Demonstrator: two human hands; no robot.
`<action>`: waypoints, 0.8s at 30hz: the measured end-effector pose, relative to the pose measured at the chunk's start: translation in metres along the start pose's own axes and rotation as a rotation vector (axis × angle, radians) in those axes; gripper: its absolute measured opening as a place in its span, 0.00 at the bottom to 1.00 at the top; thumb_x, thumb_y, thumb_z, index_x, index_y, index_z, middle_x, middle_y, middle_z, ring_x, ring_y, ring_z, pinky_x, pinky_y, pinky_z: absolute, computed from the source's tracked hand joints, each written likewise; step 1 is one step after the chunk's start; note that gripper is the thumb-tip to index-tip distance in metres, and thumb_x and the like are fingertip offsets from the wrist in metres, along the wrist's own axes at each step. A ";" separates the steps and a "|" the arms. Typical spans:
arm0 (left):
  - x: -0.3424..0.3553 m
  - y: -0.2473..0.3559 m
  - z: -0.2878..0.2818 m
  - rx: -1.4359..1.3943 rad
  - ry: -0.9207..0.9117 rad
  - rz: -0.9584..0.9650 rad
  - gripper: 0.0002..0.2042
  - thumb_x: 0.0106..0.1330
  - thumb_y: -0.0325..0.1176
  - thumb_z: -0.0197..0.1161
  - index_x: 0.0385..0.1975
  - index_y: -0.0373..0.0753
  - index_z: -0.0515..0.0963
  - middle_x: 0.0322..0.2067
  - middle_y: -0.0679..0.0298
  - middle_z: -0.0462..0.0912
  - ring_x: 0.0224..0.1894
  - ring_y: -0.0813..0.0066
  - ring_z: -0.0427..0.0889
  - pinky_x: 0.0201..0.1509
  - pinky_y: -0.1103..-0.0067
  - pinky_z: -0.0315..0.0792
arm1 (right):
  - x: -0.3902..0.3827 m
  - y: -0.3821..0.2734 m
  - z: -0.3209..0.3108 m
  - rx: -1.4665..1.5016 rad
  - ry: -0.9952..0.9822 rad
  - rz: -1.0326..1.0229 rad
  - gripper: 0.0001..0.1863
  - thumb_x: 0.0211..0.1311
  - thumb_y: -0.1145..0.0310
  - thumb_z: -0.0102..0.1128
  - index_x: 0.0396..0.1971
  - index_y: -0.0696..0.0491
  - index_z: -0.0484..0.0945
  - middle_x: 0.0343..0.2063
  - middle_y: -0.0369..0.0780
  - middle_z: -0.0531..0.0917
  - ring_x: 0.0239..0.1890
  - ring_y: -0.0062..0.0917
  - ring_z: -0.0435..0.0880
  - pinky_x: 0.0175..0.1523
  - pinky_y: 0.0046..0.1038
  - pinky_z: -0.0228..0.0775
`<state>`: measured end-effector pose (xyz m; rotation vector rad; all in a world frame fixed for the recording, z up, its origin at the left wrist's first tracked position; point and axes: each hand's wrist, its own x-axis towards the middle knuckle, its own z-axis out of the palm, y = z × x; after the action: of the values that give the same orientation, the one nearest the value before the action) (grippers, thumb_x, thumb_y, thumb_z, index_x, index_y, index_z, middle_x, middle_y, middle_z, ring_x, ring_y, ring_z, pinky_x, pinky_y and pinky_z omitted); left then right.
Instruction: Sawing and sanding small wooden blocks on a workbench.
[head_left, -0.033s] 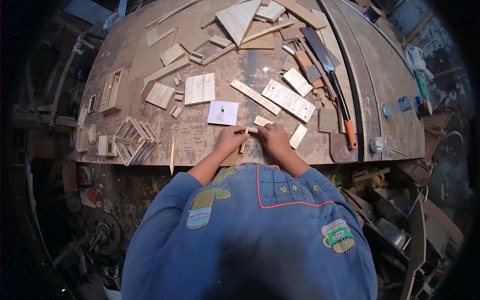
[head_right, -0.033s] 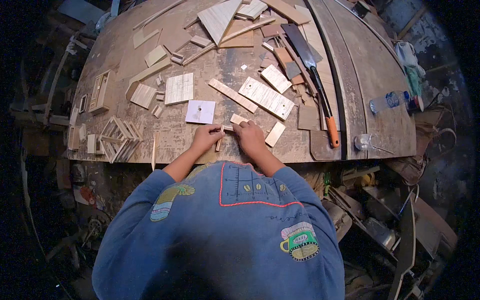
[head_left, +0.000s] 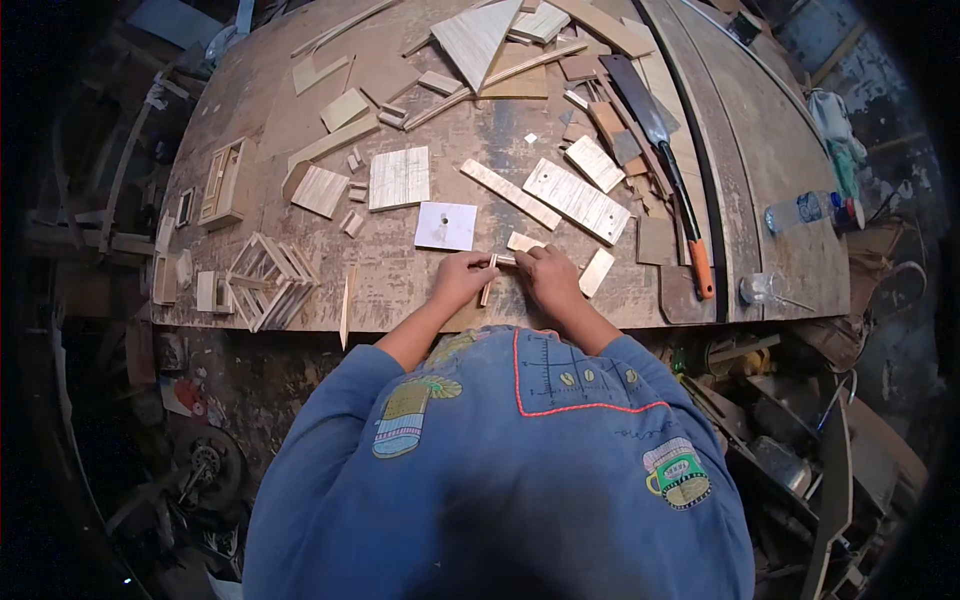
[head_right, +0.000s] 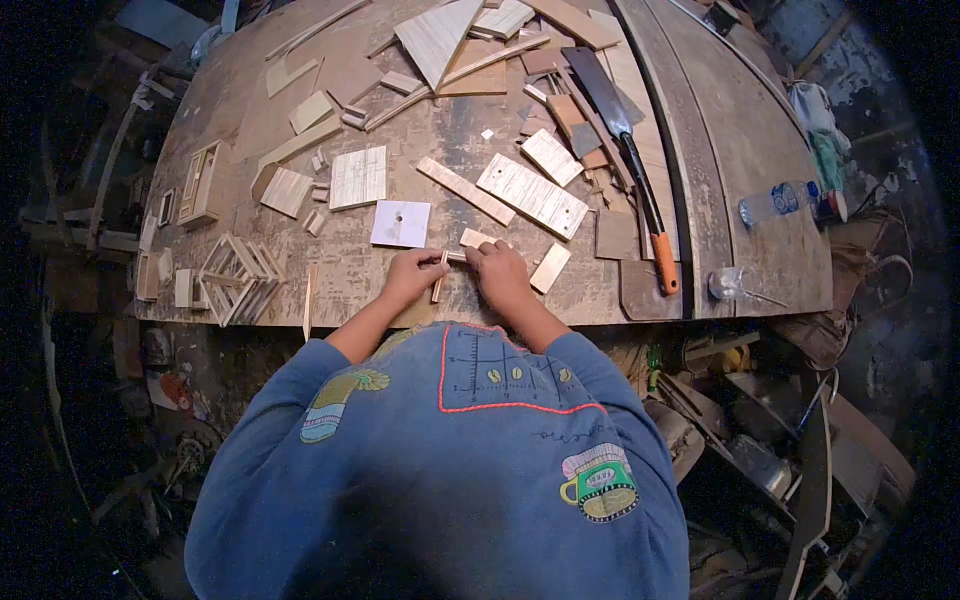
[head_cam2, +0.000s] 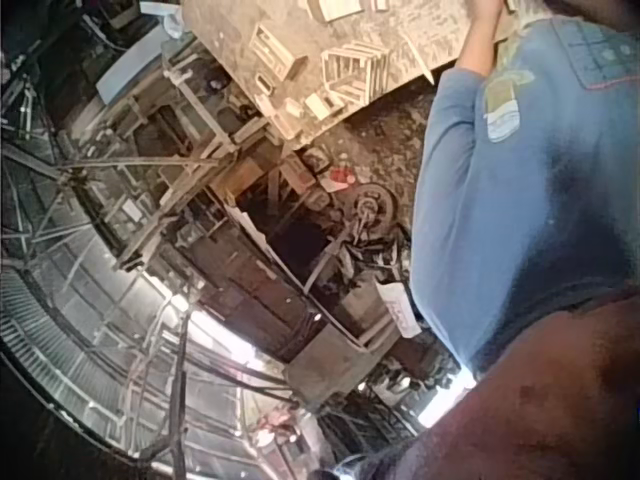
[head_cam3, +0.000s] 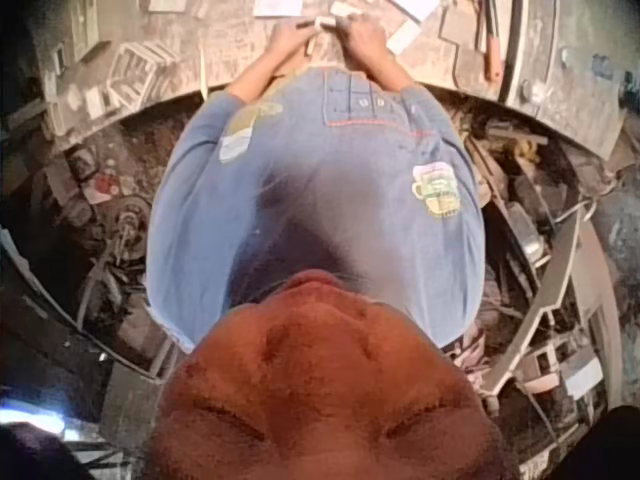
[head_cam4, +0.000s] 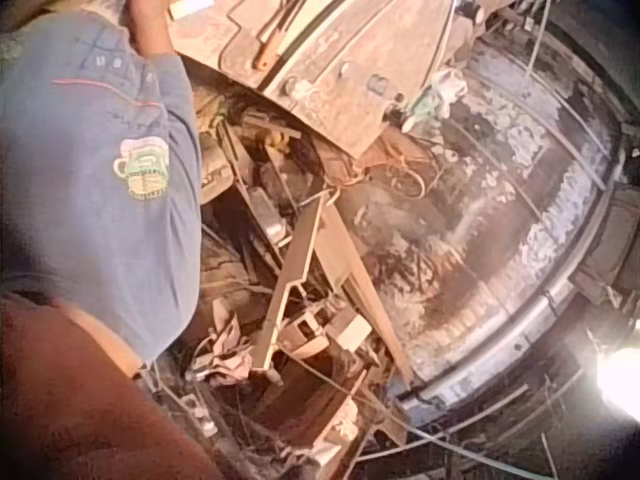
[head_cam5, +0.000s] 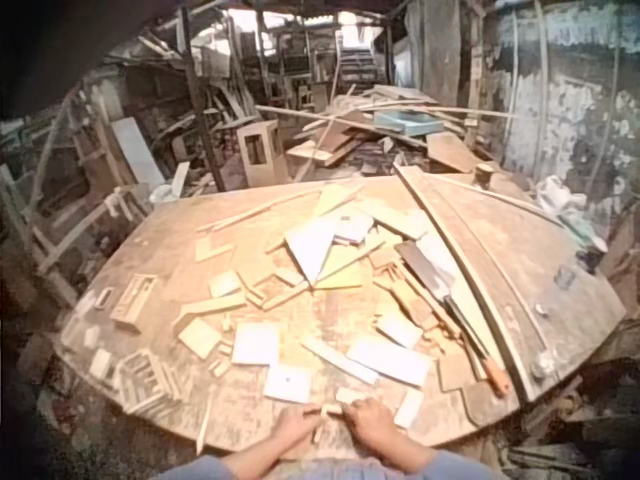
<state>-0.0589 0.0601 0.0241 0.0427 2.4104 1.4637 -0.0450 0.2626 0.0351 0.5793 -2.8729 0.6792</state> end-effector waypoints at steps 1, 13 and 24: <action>0.001 -0.002 0.001 -0.001 0.003 0.001 0.19 0.54 0.34 0.70 0.44 0.31 0.81 0.31 0.61 0.85 0.32 0.79 0.80 0.38 0.81 0.74 | 0.000 0.001 0.000 -0.003 -0.012 -0.017 0.11 0.54 0.69 0.54 0.37 0.48 0.80 0.29 0.39 0.80 0.37 0.36 0.79 0.38 0.36 0.74; 0.003 -0.011 0.005 0.044 0.066 0.047 0.19 0.52 0.36 0.69 0.43 0.33 0.81 0.31 0.58 0.85 0.30 0.74 0.83 0.38 0.79 0.76 | 0.010 0.008 0.009 0.216 -0.146 0.292 0.12 0.56 0.65 0.59 0.40 0.52 0.80 0.32 0.47 0.81 0.37 0.45 0.81 0.41 0.43 0.75; 0.003 -0.020 0.005 -0.009 0.053 0.034 0.17 0.54 0.34 0.67 0.43 0.33 0.81 0.30 0.58 0.85 0.29 0.75 0.82 0.38 0.79 0.76 | -0.005 -0.018 -0.013 -0.002 -0.035 0.207 0.21 0.52 0.61 0.64 0.47 0.52 0.77 0.38 0.48 0.78 0.43 0.43 0.78 0.43 0.41 0.76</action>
<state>-0.0573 0.0550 0.0038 0.0429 2.4565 1.5085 -0.0331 0.2550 0.0526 0.2981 -2.9930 0.7002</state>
